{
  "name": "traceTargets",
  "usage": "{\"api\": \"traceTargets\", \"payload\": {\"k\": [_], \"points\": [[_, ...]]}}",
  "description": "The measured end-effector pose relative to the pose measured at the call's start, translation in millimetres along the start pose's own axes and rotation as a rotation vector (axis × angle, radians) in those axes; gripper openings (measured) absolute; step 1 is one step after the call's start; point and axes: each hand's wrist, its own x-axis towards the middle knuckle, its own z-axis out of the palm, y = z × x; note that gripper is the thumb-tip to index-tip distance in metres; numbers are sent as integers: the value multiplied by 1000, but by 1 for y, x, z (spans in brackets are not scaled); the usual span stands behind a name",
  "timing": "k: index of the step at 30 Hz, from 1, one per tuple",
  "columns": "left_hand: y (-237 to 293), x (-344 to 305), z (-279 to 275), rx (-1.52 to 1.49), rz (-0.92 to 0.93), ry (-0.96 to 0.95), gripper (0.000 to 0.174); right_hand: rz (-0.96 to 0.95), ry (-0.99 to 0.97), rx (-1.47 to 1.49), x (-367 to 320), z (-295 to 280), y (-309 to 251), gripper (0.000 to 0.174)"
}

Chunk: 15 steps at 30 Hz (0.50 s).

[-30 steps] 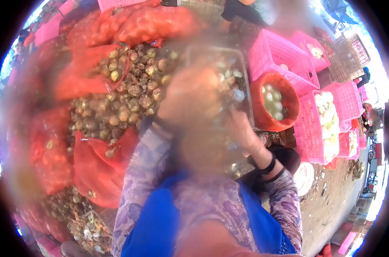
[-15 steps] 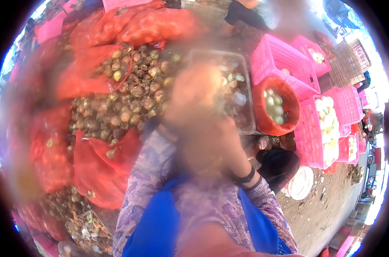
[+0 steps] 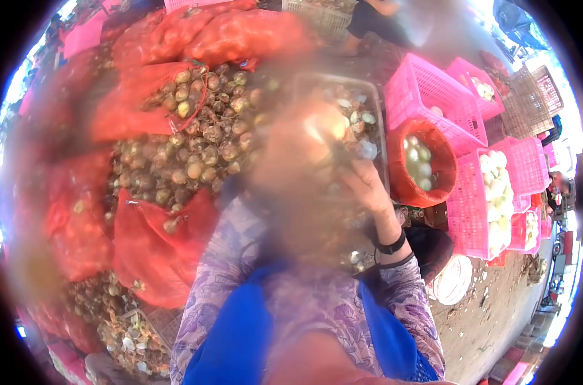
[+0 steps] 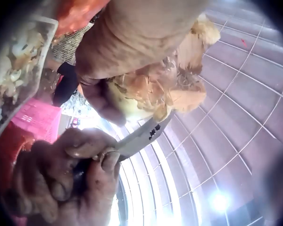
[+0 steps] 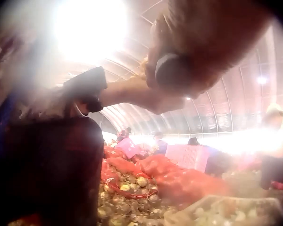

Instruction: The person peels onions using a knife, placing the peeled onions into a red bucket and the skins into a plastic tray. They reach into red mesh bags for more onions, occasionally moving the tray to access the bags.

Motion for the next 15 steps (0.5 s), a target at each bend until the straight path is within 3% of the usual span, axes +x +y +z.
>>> {"api": "traceTargets", "payload": {"k": [3, 8, 9, 11, 12, 14, 15], "points": [[-12, 10, -19, 247, 94, -5, 56, 117, -123, -311, 9, -1, -36, 22], [-4, 22, -34, 543, 86, -244, 43, -173, -91, -567, 11, 5, -44, 21], [-8, 23, -20, 576, 97, 13, 39, -223, -103, -616, 14, 7, -52, 22], [-8, 22, -9, 604, 104, 263, 35, -8, 322, -579, 23, 22, -65, 28], [-7, 23, -7, 563, 120, 252, 33, -12, 326, -581, 30, 25, -65, 28], [-3, 23, -3, 476, 151, 236, 31, -19, 552, -461, 41, 31, -61, 36], [-1, 22, -2, 434, 165, 229, 30, 19, 527, -373, 44, 35, -61, 42]]}}
